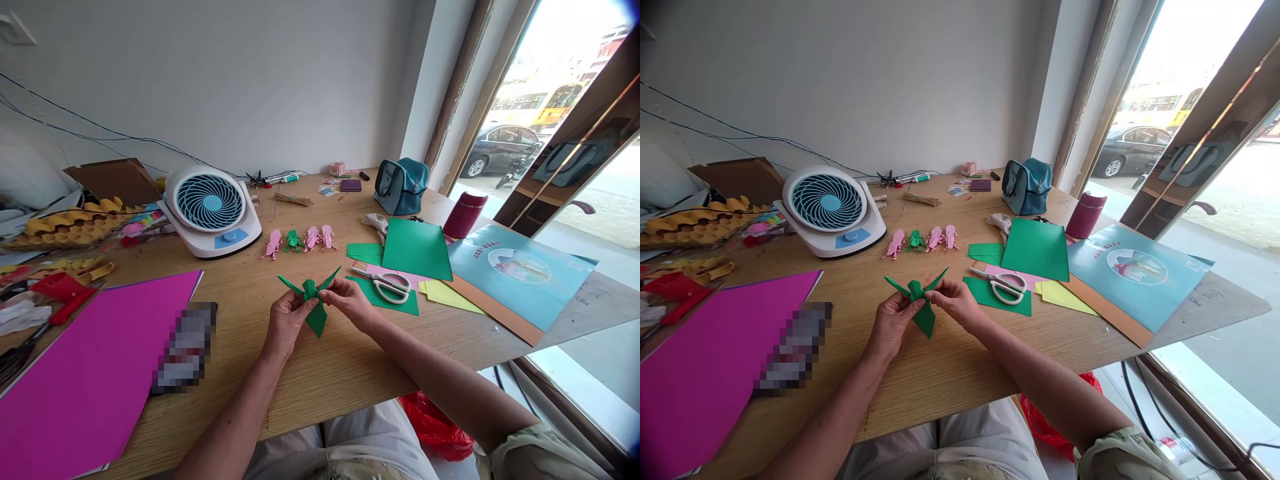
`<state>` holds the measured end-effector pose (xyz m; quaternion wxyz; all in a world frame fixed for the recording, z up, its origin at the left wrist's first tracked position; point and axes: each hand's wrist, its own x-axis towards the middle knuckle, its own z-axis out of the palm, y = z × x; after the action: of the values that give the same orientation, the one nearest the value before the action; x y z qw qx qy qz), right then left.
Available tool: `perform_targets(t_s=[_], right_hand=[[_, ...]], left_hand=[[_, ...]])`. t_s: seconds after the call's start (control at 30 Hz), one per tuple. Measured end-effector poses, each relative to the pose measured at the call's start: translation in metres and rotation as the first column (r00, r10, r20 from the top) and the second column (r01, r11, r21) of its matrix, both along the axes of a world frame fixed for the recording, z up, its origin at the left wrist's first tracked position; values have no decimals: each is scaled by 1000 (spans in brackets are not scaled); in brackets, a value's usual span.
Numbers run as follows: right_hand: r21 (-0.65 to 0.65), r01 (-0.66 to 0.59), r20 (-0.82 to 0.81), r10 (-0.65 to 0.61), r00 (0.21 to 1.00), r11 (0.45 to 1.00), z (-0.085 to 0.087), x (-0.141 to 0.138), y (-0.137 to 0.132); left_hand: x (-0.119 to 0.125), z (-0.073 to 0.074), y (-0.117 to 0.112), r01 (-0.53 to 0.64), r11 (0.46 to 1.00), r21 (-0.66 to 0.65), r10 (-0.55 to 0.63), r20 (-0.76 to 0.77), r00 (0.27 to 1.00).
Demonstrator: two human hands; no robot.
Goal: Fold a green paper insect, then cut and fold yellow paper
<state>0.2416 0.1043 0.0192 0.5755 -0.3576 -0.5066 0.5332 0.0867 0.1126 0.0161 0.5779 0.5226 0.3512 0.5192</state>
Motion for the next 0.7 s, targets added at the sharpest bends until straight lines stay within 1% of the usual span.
perform_targets(t_s=[0.1,0.23,0.47,0.6,0.7], right_hand=[[3,-16,2,16,1000,1000,1,-1,-1],[16,-7,23,7,1000,1000,1,-2,-2],[65,83,110,-90,990,994,-1,2,-4],[74,132,161,-142,977,989,-4,2,-4],[69,152,171,-162,972,986,-9,0,-1]], left_hand=[[0,-2,0,-31,999,34,32,-39,999],[-1,-6,1,-54,996,68,60,-94,994],[-2,-6,-3,-107,986,129,132,-200,971],[-1,-7,-4,-59,989,136,90,-236,968],[0,-8,-2,3,995,97,15,-188,982]])
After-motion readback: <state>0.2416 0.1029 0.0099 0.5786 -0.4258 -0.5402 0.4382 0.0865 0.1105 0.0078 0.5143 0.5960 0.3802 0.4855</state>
